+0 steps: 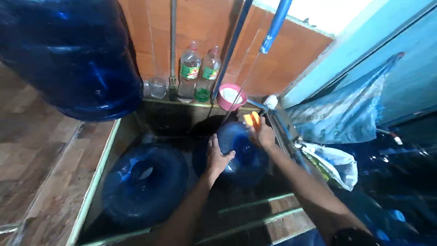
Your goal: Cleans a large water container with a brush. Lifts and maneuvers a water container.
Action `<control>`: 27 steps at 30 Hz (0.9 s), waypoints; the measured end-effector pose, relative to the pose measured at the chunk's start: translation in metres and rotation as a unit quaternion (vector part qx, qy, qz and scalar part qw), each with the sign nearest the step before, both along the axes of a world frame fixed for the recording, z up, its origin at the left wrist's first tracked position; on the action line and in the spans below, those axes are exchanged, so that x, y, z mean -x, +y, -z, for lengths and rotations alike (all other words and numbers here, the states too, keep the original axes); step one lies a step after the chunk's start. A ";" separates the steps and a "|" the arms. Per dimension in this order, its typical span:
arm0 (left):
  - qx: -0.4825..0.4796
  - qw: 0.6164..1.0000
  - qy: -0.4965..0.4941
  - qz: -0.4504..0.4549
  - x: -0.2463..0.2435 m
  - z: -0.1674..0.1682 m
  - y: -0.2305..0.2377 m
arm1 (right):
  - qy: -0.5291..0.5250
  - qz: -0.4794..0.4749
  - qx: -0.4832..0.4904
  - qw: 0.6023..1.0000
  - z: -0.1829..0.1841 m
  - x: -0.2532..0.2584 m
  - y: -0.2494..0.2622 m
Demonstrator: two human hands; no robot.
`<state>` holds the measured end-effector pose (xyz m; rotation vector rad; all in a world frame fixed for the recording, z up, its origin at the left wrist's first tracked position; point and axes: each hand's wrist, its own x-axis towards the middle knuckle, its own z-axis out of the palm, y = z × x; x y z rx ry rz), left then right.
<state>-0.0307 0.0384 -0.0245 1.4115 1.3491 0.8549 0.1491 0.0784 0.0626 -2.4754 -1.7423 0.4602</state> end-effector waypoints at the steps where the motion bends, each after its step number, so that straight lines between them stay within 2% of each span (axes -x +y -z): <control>1: -0.005 1.000 0.000 0.023 0.000 -0.002 0.006 | 0.008 -0.026 -0.004 1.000 -0.002 0.011 -0.010; 4: -0.029 0.995 0.015 0.097 0.020 -0.007 0.032 | 0.065 -0.130 -0.021 0.989 0.003 0.032 -0.024; 6: 0.008 0.996 0.072 0.053 0.018 -0.014 0.027 | 0.042 -0.076 -0.012 0.996 0.001 0.008 -0.004; 8: 0.058 0.996 0.066 -0.025 -0.003 -0.017 0.009 | 0.019 -0.015 -0.010 1.000 0.002 -0.002 0.009; 10: 0.067 0.996 0.044 -0.024 -0.017 -0.022 0.010 | 0.043 -0.068 -0.027 0.996 0.003 0.017 -0.004; 12: 0.027 0.998 0.043 0.034 -0.006 -0.017 0.024 | 0.087 -0.145 -0.042 0.985 0.005 0.025 -0.012; 14: 0.013 0.997 0.067 0.035 0.007 -0.015 0.022 | 0.092 -0.102 -0.034 0.990 0.007 0.007 0.002; 16: 0.043 0.998 0.041 -0.007 -0.007 -0.010 0.004 | 0.048 -0.011 -0.036 0.998 0.010 -0.014 0.019; 17: 0.057 0.998 0.032 -0.012 -0.015 -0.010 0.000 | 0.038 0.001 -0.041 0.998 0.012 -0.014 0.017; 19: 0.074 0.997 0.030 0.014 -0.024 -0.012 0.006 | 0.061 -0.072 -0.045 0.995 0.011 -0.003 -0.003; 21: 0.049 0.997 0.025 0.046 -0.018 -0.008 0.015 | 0.107 -0.137 -0.038 0.984 0.010 -0.005 -0.015; 22: 0.036 0.997 0.019 0.059 -0.012 -0.007 0.016 | 0.115 -0.121 -0.034 0.985 0.012 -0.018 -0.013; 25: 0.003 0.998 0.007 0.068 -0.007 -0.010 0.021 | 0.059 0.016 -0.023 0.998 0.013 -0.056 0.005; 27: -0.006 0.996 0.018 0.085 -0.009 -0.010 0.024 | 0.057 -0.018 -0.029 0.998 0.013 -0.038 -0.011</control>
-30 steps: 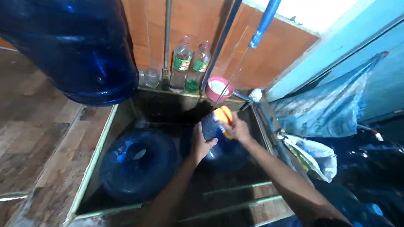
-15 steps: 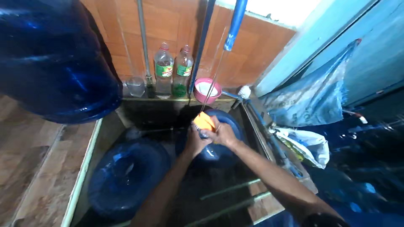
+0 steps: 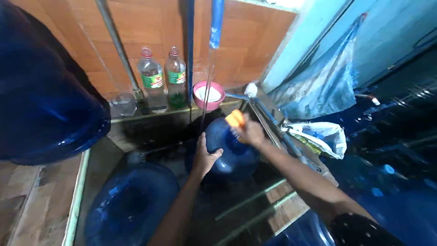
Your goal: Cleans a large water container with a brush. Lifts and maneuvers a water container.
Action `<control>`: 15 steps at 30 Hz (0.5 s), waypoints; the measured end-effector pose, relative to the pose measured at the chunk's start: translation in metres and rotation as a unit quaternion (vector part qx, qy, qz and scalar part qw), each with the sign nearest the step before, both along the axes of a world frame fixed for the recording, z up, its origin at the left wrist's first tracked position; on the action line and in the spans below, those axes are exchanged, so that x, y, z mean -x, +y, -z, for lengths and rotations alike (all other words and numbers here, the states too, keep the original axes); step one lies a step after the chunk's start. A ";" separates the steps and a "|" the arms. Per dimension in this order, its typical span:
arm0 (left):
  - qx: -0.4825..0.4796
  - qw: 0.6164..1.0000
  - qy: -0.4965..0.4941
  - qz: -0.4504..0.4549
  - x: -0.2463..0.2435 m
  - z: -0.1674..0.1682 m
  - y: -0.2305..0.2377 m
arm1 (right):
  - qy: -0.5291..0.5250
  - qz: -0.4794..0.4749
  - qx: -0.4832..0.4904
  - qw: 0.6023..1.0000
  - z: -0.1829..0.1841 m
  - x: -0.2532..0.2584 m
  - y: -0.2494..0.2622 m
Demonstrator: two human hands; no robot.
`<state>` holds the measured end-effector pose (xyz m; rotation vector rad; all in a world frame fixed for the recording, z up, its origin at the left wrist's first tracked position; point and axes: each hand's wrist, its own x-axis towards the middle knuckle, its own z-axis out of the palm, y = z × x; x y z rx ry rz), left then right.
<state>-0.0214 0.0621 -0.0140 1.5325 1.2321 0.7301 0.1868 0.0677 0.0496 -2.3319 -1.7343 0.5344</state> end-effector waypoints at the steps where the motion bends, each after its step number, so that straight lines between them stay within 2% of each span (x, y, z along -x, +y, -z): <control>1: -0.007 1.000 0.009 0.009 0.001 -0.001 0.003 | 0.019 -0.049 -0.002 0.999 -0.001 0.016 -0.011; 3: -0.008 0.999 0.036 0.019 0.008 -0.003 0.003 | 0.045 -0.094 -0.004 0.995 -0.002 0.027 -0.019; 6: 0.021 0.999 0.038 0.017 0.012 -0.004 -0.002 | 0.000 0.023 0.009 1.000 0.000 -0.014 0.007; 8: 0.011 1.000 0.021 0.021 0.005 -0.001 -0.005 | -0.023 0.049 0.009 0.998 0.001 -0.013 0.010; 11: -0.018 0.999 0.015 0.042 0.001 0.004 0.001 | 0.032 -0.078 0.011 0.996 -0.005 0.027 -0.016; 12: -0.010 0.998 0.026 0.054 0.004 0.005 0.001 | 0.049 -0.091 0.015 0.995 -0.005 0.026 -0.018; 15: 0.011 0.997 0.023 0.076 0.005 0.002 -0.001 | 0.009 0.031 0.027 0.999 -0.001 -0.015 -0.001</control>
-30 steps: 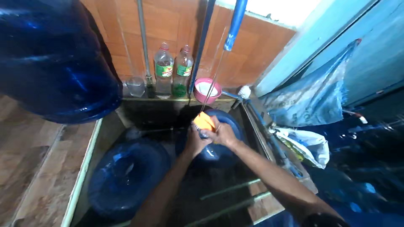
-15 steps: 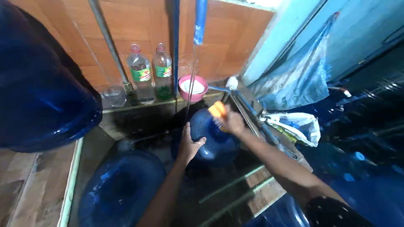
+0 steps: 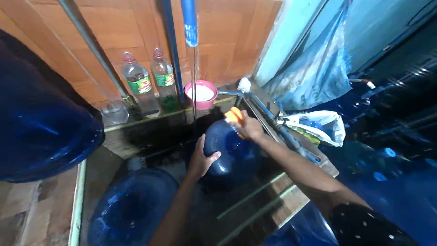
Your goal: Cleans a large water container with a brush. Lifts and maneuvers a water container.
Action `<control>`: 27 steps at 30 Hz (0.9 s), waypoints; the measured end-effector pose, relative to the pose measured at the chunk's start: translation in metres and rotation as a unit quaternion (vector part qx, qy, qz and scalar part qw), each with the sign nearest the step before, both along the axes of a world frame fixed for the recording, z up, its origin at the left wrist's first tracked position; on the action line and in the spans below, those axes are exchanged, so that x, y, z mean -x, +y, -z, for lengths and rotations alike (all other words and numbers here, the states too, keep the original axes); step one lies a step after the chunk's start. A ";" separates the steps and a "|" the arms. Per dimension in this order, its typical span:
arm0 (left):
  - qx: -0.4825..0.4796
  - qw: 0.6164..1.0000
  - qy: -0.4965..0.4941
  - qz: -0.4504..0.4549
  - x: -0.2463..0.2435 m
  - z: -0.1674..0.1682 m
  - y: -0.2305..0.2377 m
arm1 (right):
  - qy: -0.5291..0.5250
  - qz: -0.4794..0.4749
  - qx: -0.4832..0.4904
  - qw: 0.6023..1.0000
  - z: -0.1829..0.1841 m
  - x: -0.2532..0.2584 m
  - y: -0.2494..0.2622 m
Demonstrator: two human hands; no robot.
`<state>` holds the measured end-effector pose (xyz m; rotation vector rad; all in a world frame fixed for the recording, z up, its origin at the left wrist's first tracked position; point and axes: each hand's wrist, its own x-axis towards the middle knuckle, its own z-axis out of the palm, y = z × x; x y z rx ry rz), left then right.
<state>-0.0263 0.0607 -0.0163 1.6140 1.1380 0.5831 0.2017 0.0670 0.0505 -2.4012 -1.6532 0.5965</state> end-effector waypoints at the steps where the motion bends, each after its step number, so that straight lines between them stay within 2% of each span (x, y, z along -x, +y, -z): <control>1: 0.001 1.000 -0.004 0.012 -0.001 -0.001 0.003 | -0.014 0.026 0.002 1.000 0.001 -0.005 0.002; 3: -0.008 0.998 0.002 0.058 0.001 -0.008 0.022 | -0.003 -0.018 0.003 1.000 -0.004 0.016 -0.013; 5: -0.017 0.997 0.038 0.069 0.008 -0.019 0.039 | 0.065 -0.098 -0.013 0.993 -0.004 0.042 -0.024; 7: -0.029 0.997 0.075 -0.010 0.006 -0.018 0.027 | 0.077 -0.087 -0.012 0.993 -0.003 0.037 -0.011; 9: 0.008 0.990 0.086 -0.108 -0.010 -0.011 -0.001 | 0.049 -0.033 -0.011 0.998 -0.002 0.030 0.007; 11: 0.029 0.989 0.088 -0.119 -0.024 -0.010 -0.009 | 0.018 -0.077 0.006 0.997 -0.004 0.045 0.000; 13: -0.004 0.992 0.070 -0.101 -0.023 -0.005 -0.003 | 0.023 -0.156 0.004 0.988 -0.008 0.056 -0.013; 15: -0.004 0.992 0.048 -0.120 -0.015 -0.007 -0.006 | 0.041 -0.111 -0.016 0.993 0.000 0.034 -0.008; 18: 0.032 0.990 0.021 -0.139 -0.021 -0.006 -0.019 | -0.013 0.047 0.003 0.999 0.004 -0.004 0.018; 20: 0.043 0.992 0.018 -0.116 -0.027 -0.001 -0.015 | -0.019 0.034 0.002 0.999 0.005 0.013 0.012; 23: 0.030 0.996 0.028 -0.083 -0.021 -0.005 0.002 | 0.067 -0.097 -0.022 0.993 0.000 0.044 -0.006; 24: 0.037 0.996 0.031 -0.078 -0.013 -0.007 0.003 | 0.084 -0.097 -0.026 0.991 0.004 0.038 -0.002; 27: 0.039 0.995 0.025 -0.088 -0.010 -0.013 0.003 | 0.021 0.022 -0.025 0.999 0.012 -0.001 0.027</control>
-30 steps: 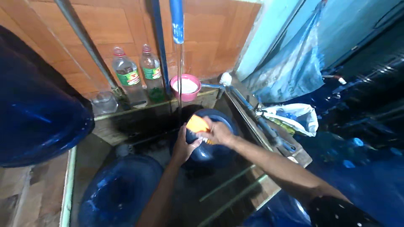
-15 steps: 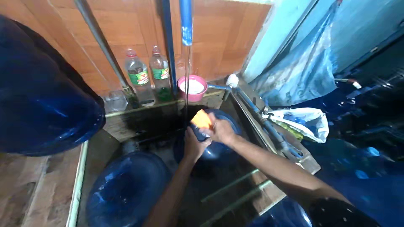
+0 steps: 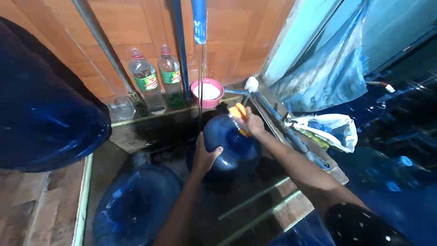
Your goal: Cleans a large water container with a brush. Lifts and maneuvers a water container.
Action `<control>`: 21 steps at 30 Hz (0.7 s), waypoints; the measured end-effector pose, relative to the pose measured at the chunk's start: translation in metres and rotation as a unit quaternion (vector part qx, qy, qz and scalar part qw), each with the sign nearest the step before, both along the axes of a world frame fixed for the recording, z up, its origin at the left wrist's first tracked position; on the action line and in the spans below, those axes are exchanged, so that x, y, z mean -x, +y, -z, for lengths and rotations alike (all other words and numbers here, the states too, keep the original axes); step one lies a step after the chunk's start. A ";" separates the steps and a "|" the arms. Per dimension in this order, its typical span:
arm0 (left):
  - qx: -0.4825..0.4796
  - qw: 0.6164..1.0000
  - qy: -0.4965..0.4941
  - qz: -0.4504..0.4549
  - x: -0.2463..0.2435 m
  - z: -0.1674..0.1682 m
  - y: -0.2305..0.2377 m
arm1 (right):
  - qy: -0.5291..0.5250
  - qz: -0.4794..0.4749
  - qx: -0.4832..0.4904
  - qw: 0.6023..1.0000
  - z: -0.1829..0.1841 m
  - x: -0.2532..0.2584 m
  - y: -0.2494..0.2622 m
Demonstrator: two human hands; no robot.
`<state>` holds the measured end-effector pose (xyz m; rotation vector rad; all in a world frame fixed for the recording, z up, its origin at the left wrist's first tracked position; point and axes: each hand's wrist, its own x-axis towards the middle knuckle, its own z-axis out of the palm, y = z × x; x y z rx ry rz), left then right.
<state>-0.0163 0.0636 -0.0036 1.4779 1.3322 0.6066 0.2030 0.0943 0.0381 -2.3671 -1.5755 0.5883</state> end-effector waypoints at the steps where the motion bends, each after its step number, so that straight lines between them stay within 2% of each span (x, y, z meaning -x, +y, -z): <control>1: -0.002 1.000 0.002 0.002 -0.003 0.000 0.001 | -0.007 0.020 -0.001 1.000 0.001 0.000 0.000; 2: -0.006 1.000 0.007 0.011 -0.005 -0.001 0.004 | 0.000 0.006 -0.003 1.000 -0.001 0.010 -0.007; 5: -0.026 0.999 0.010 0.036 0.002 0.001 0.014 | 0.063 -0.112 0.001 0.992 -0.012 0.040 -0.029; 7: -0.025 0.999 0.006 0.040 0.010 0.006 0.010 | 0.055 -0.090 0.001 0.994 -0.004 0.023 -0.017; 10: -0.036 0.999 -0.001 0.035 -0.005 0.008 0.008 | 0.009 0.014 -0.001 1.000 -0.001 0.000 0.005; 11: -0.040 0.998 0.004 0.041 -0.009 0.007 0.010 | 0.016 0.010 0.001 1.000 -0.002 0.009 -0.002; 14: -0.042 0.998 0.009 0.055 -0.002 0.003 0.026 | 0.092 -0.080 0.007 0.993 -0.009 0.036 -0.026; 15: -0.039 0.998 0.007 0.056 0.002 0.006 0.026 | 0.095 -0.077 0.010 0.992 -0.007 0.031 -0.023; 18: -0.053 0.998 -0.001 0.040 -0.005 0.005 0.026 | 0.052 0.021 -0.006 0.998 0.001 0.010 -0.001; 19: -0.064 0.998 0.000 0.026 -0.011 0.003 0.030 | 0.050 0.022 -0.004 0.998 -0.001 0.016 -0.007; 21: -0.081 0.996 0.028 -0.012 -0.018 -0.002 0.043 | 0.046 -0.038 0.040 0.997 -0.014 0.040 -0.046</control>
